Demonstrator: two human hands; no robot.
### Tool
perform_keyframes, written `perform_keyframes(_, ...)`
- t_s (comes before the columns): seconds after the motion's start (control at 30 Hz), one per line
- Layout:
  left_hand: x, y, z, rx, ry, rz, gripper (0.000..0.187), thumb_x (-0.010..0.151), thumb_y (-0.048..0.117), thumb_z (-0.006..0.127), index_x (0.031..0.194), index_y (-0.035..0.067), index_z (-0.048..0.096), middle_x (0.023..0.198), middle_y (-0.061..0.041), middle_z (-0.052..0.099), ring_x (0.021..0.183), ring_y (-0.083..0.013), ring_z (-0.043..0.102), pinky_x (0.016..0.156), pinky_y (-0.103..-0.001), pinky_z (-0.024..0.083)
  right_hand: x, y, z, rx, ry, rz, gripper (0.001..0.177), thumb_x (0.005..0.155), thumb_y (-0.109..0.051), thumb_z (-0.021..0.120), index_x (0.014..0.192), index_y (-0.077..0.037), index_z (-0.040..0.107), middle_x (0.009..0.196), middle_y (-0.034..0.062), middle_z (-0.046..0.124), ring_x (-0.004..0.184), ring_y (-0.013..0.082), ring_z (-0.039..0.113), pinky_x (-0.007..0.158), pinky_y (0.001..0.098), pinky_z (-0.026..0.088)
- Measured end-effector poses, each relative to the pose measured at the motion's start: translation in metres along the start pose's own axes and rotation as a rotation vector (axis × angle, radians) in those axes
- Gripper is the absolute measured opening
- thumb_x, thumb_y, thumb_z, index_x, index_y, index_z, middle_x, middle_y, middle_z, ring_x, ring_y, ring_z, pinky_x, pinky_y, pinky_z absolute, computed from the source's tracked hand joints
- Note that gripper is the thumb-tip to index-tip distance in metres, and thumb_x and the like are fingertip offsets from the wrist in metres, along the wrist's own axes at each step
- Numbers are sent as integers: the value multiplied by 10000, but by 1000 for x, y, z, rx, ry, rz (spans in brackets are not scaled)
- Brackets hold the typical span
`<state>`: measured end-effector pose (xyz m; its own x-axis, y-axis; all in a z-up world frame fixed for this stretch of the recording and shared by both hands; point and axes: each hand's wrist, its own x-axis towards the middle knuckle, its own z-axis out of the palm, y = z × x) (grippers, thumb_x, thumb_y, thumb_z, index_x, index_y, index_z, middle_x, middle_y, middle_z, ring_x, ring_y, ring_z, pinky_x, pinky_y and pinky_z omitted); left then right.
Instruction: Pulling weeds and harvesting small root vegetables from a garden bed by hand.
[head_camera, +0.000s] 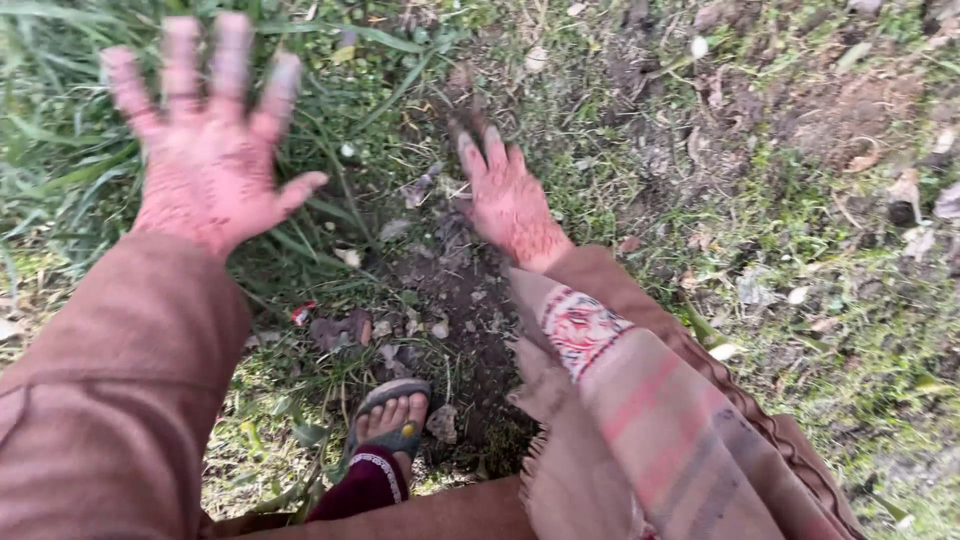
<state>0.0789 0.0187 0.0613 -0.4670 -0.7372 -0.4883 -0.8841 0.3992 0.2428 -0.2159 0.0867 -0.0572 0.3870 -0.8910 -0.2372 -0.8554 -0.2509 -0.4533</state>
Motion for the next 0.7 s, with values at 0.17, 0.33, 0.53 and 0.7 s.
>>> perform_keyframes(0.17, -31, -56, 62, -84, -74, -530, 1427, 623, 975, 394, 1683, 214, -181, 1598, -71, -382, 1417, -408, -362, 1090, -770, -174, 25, 21, 61, -66, -252, 273, 594, 1048, -247, 346, 1597, -136, 150, 1637, 256, 207, 1438, 524, 304, 1108, 563, 397)
perform_keyframes(0.33, -28, -66, 76, -128, -52, -513, 1453, 575, 1034, 348, 1655, 255, -235, 1617, -93, -369, 1432, -459, -340, 1087, -781, -182, 8, -29, 10, 342, -152, 488, 465, 929, 36, 578, 1370, 15, 430, 1170, 194, 581, 928, 272, 617, 748, 338, 509)
perform_keyframes(0.53, -26, -67, 76, -181, 50, -469, 1454, 534, 1017, 354, 1648, 242, -167, 1674, -142, -259, 1460, -504, -272, 1075, -818, -156, -43, -106, 59, 695, -265, 366, 158, 998, 0, 528, 1051, -98, 640, 894, 24, 661, 666, 101, 617, 556, 186, 565)
perform_keyframes(0.7, -26, -66, 77, -167, 3, -503, 1447, 580, 958, 492, 1648, 272, -205, 1652, -103, -320, 1458, -474, -309, 1082, -805, -163, 24, -103, 69, 90, 237, 45, 519, 1018, -55, 459, 1490, 78, 292, 1532, 322, 382, 1476, 457, 407, 1237, 578, 344)
